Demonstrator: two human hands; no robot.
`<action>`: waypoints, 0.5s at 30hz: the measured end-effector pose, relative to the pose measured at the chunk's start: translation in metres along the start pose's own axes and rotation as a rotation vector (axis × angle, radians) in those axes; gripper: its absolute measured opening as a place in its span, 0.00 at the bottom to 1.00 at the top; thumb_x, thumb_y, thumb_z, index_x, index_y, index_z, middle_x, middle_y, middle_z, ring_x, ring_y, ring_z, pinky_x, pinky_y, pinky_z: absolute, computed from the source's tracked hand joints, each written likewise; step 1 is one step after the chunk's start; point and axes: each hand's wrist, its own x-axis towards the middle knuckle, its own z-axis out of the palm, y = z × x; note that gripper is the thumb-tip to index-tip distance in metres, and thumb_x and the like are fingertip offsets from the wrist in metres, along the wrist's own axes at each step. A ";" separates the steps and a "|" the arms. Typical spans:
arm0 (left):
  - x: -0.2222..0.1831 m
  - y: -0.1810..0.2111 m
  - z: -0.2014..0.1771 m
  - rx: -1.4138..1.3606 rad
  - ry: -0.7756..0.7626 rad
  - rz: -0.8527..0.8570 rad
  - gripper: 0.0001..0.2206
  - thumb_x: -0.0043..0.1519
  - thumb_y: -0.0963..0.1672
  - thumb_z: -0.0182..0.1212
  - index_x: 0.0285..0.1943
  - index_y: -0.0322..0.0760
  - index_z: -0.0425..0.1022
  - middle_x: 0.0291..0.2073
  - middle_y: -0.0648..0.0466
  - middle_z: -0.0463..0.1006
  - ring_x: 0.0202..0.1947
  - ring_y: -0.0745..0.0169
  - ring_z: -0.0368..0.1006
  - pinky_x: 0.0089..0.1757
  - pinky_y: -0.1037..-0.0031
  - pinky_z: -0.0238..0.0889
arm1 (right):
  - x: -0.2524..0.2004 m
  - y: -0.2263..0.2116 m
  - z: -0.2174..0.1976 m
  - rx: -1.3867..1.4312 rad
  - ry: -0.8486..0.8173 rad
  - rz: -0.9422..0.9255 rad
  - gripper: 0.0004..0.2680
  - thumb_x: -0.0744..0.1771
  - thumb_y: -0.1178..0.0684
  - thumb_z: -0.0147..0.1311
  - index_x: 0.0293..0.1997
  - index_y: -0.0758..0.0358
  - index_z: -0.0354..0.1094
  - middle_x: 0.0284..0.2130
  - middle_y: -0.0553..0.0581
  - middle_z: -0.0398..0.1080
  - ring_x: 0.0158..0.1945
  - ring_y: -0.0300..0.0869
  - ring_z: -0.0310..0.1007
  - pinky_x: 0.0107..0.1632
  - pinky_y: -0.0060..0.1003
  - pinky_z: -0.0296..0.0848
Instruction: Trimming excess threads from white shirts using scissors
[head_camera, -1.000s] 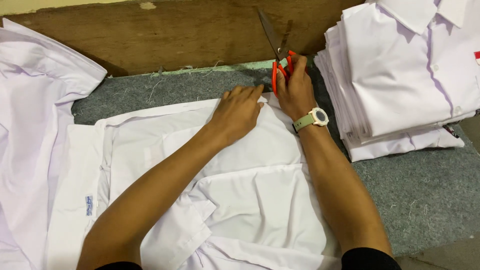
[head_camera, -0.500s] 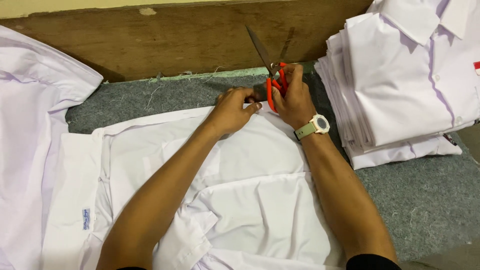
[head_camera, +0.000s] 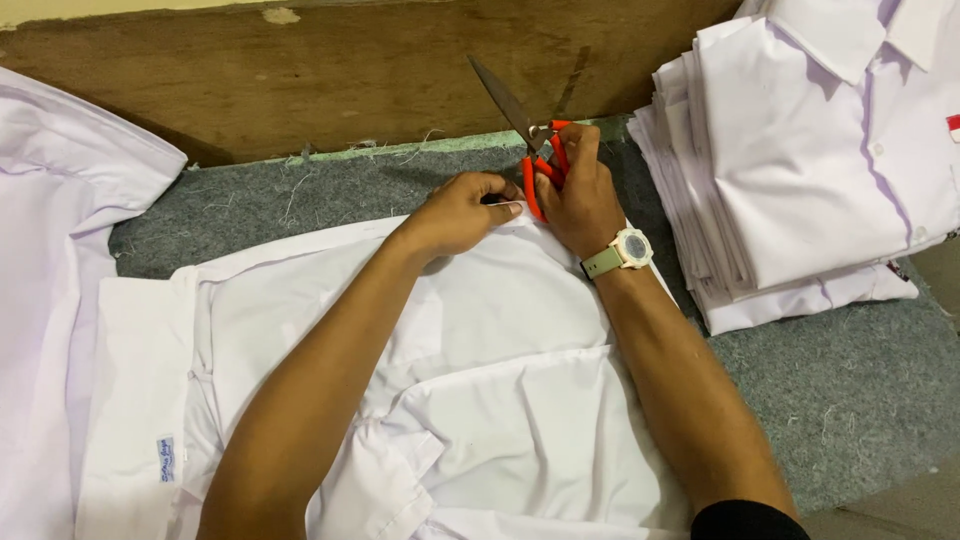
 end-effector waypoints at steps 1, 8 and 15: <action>-0.003 0.003 -0.004 -0.001 -0.001 0.002 0.10 0.62 0.47 0.60 0.47 0.45 0.83 0.42 0.51 0.84 0.55 0.43 0.77 0.58 0.52 0.59 | 0.000 0.000 0.000 -0.002 0.001 0.000 0.18 0.65 0.64 0.57 0.56 0.63 0.50 0.29 0.72 0.71 0.31 0.72 0.71 0.34 0.55 0.67; -0.015 0.014 -0.019 0.251 -0.068 -0.029 0.14 0.65 0.51 0.55 0.53 0.47 0.80 0.53 0.53 0.81 0.64 0.45 0.69 0.62 0.53 0.51 | 0.001 -0.007 -0.005 -0.028 -0.015 -0.023 0.18 0.66 0.64 0.58 0.57 0.63 0.50 0.30 0.74 0.72 0.33 0.74 0.73 0.33 0.57 0.68; -0.010 0.003 -0.009 0.258 0.032 0.132 0.09 0.66 0.47 0.56 0.51 0.45 0.75 0.46 0.53 0.79 0.57 0.46 0.71 0.57 0.50 0.55 | 0.006 -0.012 -0.003 -0.109 -0.058 0.002 0.17 0.67 0.58 0.60 0.57 0.61 0.53 0.33 0.74 0.74 0.37 0.76 0.73 0.36 0.65 0.68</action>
